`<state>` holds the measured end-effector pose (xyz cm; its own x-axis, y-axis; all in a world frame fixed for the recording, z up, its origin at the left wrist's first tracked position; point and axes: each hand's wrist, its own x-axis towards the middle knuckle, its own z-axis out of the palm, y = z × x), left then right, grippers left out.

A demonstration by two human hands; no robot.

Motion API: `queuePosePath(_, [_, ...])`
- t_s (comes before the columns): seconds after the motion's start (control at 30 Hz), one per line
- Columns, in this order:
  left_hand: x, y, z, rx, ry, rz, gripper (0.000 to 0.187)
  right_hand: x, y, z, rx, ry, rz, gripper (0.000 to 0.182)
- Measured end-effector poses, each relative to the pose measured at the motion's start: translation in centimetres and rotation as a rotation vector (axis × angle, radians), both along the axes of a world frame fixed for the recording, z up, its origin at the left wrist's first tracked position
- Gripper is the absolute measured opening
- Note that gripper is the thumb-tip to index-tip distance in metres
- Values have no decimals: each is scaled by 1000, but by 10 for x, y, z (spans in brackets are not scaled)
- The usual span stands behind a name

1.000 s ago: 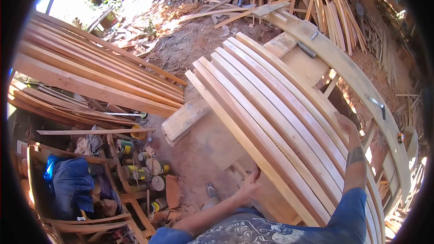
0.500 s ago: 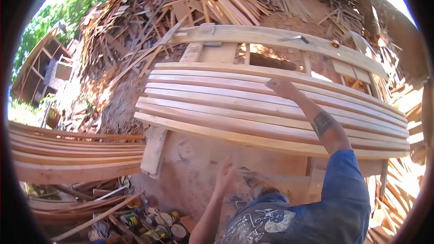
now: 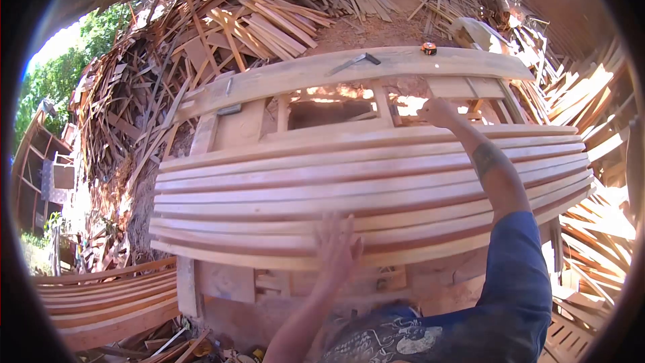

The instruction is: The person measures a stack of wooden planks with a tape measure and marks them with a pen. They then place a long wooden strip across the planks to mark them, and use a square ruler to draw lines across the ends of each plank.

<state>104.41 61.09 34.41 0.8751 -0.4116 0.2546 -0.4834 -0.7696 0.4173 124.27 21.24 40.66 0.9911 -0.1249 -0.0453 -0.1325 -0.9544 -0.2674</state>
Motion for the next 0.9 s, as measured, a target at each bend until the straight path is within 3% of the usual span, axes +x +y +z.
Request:
queuePosePath(0.03, [5, -9, -8, 73, 42, 38, 54, 34, -47, -35, -159, -144, 9, 38])
queuePosePath(0.13, [11, -22, -6, 248, 165, 102, 60, 107, -151, -71, -202, -97, 0, 39])
queuePosePath(0.17, [12, -23, -9, 272, 198, 104, 62, 122, -159, -54, -143, 102, -96, 39])
queuePosePath(0.27, [20, -28, -8, 321, 248, 96, 63, 164, -227, -99, -172, -181, -205, 39])
queuePosePath(0.43, [21, -27, -13, 368, 266, 93, 63, 214, -289, -133, -100, -99, -399, 34])
queuePosePath(0.6, [23, -25, -12, 367, 342, 80, 67, 260, -320, -152, -113, -272, -375, 30])
queuePosePath(0.7, [18, -20, -20, 374, 326, 69, 66, 298, -308, -153, 3, -280, -439, 36])
queuePosePath(0.9, [14, -17, -24, 334, 343, 91, 63, 373, -302, -172, -213, -544, -566, 69])
